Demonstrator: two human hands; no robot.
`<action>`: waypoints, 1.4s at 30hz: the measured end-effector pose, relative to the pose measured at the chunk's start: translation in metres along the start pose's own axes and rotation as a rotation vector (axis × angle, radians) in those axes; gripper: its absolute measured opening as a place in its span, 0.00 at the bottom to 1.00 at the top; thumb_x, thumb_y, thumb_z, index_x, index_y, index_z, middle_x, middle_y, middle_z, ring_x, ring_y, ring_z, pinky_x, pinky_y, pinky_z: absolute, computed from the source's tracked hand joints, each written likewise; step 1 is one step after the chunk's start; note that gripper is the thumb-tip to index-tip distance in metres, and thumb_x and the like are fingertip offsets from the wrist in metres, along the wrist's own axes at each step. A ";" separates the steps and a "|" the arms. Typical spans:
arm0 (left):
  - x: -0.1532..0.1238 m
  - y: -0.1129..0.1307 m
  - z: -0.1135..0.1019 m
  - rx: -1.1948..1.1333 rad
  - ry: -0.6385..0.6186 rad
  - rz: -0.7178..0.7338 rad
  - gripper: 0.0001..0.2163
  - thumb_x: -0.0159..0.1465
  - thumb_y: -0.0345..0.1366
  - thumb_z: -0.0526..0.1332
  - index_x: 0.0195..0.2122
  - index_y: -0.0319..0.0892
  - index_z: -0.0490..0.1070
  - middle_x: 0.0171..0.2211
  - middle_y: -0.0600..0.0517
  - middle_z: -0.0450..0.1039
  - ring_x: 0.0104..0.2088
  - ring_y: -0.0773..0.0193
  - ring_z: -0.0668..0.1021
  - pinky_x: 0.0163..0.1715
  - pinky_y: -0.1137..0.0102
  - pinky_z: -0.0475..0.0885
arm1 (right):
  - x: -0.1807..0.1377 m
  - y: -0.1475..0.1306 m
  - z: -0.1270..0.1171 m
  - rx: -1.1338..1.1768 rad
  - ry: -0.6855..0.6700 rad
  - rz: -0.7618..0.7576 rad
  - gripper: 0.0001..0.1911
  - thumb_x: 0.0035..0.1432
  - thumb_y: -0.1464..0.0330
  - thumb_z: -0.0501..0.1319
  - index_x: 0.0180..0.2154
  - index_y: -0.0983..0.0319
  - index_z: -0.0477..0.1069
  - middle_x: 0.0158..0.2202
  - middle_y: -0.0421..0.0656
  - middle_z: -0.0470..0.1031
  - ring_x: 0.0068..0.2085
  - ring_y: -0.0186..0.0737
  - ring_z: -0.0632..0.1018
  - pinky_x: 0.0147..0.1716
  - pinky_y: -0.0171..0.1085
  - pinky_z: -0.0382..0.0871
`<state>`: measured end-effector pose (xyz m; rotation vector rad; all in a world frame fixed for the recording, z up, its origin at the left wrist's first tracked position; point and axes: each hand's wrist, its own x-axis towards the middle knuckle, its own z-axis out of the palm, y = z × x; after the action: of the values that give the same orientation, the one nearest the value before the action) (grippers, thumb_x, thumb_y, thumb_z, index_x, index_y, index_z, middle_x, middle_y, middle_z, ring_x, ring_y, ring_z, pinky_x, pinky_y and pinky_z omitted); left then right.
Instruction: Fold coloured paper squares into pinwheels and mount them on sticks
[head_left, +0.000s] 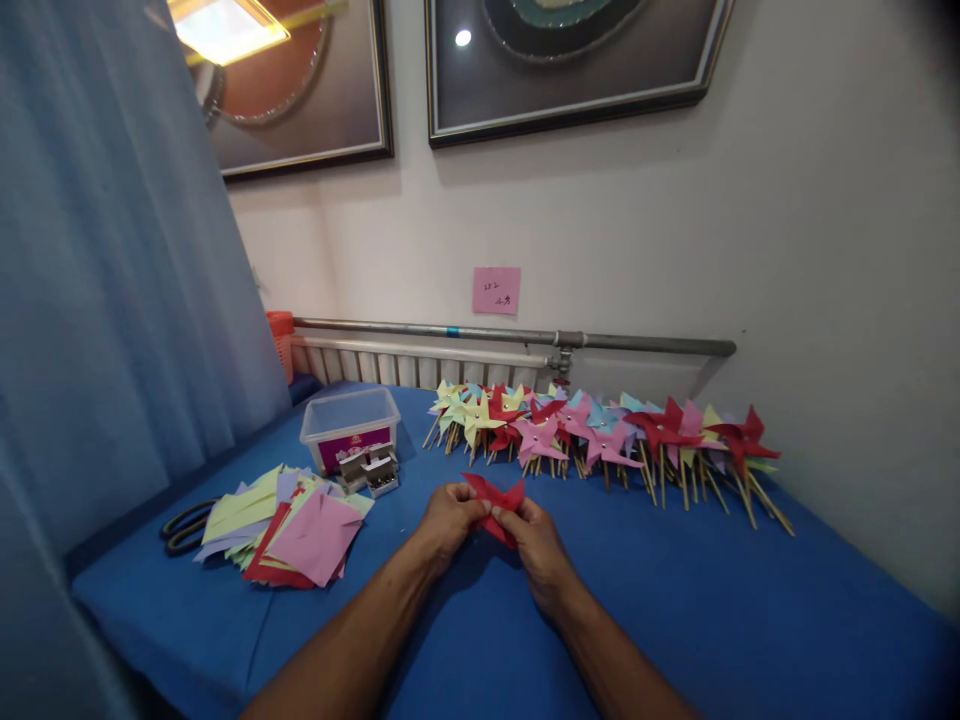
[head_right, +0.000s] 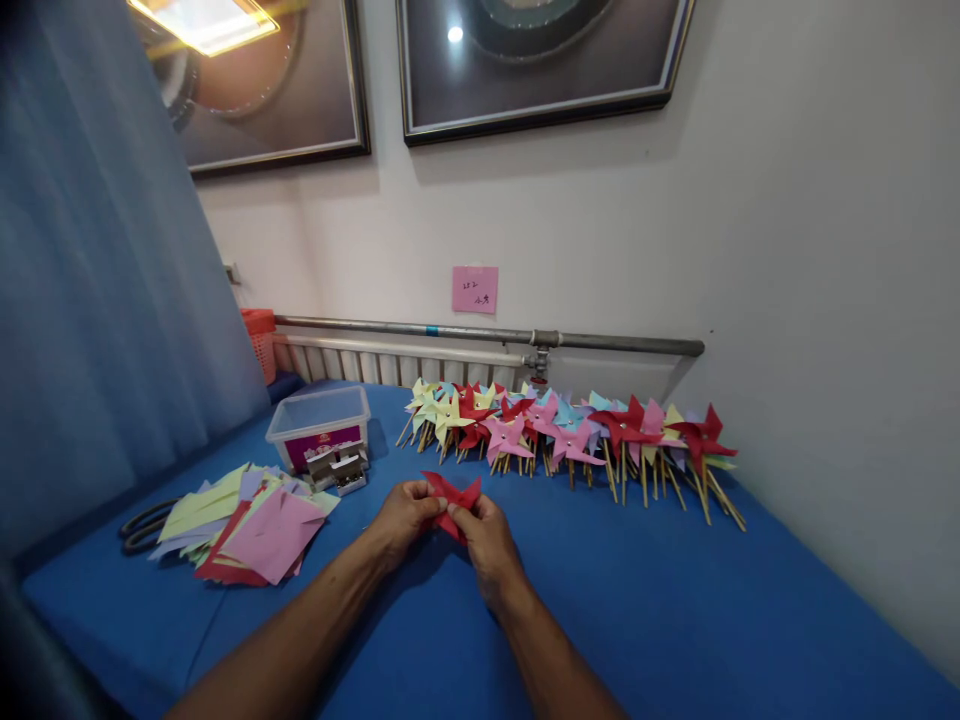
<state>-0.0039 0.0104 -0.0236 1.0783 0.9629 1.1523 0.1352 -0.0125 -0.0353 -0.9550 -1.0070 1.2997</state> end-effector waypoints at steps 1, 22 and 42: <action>-0.001 0.002 0.000 0.002 0.003 -0.006 0.15 0.43 0.40 0.73 0.22 0.40 0.68 0.18 0.56 0.68 0.18 0.73 0.65 0.22 0.74 0.55 | 0.000 0.001 -0.001 -0.002 -0.003 0.007 0.21 0.43 0.56 0.76 0.36 0.62 0.80 0.35 0.45 0.84 0.35 0.45 0.82 0.37 0.39 0.73; -0.006 0.066 -0.095 1.755 0.522 0.001 0.16 0.68 0.31 0.54 0.43 0.38 0.83 0.45 0.36 0.82 0.48 0.45 0.82 0.47 0.60 0.70 | 0.013 0.012 -0.005 -0.172 0.085 -0.011 0.12 0.45 0.60 0.67 0.29 0.61 0.77 0.24 0.39 0.76 0.24 0.36 0.70 0.26 0.36 0.62; 0.014 0.067 -0.118 1.812 0.330 -0.113 0.15 0.67 0.31 0.55 0.42 0.34 0.83 0.46 0.32 0.82 0.48 0.43 0.83 0.47 0.60 0.74 | 0.009 0.008 -0.004 -0.145 0.094 -0.007 0.11 0.44 0.60 0.70 0.30 0.60 0.78 0.26 0.40 0.79 0.26 0.38 0.72 0.27 0.37 0.64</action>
<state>-0.1299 0.0459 0.0156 2.1265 2.4081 0.0382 0.1368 -0.0032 -0.0442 -1.1116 -1.0413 1.1775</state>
